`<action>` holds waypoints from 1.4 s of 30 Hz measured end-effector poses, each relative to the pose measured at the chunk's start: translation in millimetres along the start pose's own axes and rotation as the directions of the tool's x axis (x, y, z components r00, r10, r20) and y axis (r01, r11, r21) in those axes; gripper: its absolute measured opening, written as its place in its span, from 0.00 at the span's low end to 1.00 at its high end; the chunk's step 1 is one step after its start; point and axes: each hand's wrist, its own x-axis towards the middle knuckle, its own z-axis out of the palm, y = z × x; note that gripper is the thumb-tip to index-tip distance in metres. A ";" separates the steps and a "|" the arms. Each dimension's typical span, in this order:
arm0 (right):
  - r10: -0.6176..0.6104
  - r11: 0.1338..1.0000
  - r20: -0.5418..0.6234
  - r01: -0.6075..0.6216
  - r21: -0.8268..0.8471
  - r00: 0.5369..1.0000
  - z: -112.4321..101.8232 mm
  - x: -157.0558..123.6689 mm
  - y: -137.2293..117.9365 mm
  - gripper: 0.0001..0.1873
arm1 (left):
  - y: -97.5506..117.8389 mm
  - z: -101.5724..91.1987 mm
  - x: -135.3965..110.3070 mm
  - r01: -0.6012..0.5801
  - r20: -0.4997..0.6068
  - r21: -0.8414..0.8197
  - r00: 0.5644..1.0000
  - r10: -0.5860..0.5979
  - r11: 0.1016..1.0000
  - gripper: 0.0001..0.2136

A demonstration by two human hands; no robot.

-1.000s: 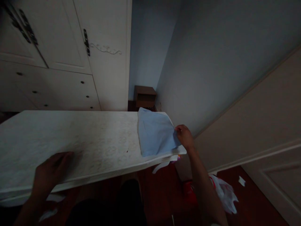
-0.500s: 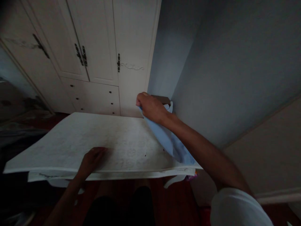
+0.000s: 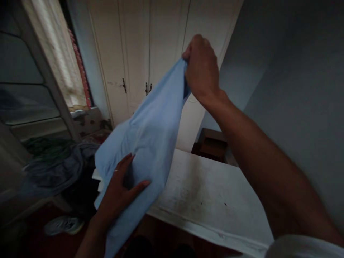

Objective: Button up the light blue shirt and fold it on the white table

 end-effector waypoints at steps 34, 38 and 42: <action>0.151 0.965 0.459 -0.031 -0.259 0.875 85.6 -45.1 92.8 0.10 | 55.4 -185.6 264.4 -0.303 0.151 0.715 0.947 0.283 0.630 0.17; 0.089 0.994 0.362 -0.059 -0.095 0.928 89.3 -55.2 83.6 0.12 | 57.6 -188.9 272.4 -0.069 -0.156 0.320 0.980 0.124 0.945 0.19; -0.045 0.993 0.368 -0.001 0.122 0.929 83.0 -65.1 57.4 0.12 | 52.8 -174.9 283.7 0.038 -0.172 0.055 0.985 -0.028 0.998 0.18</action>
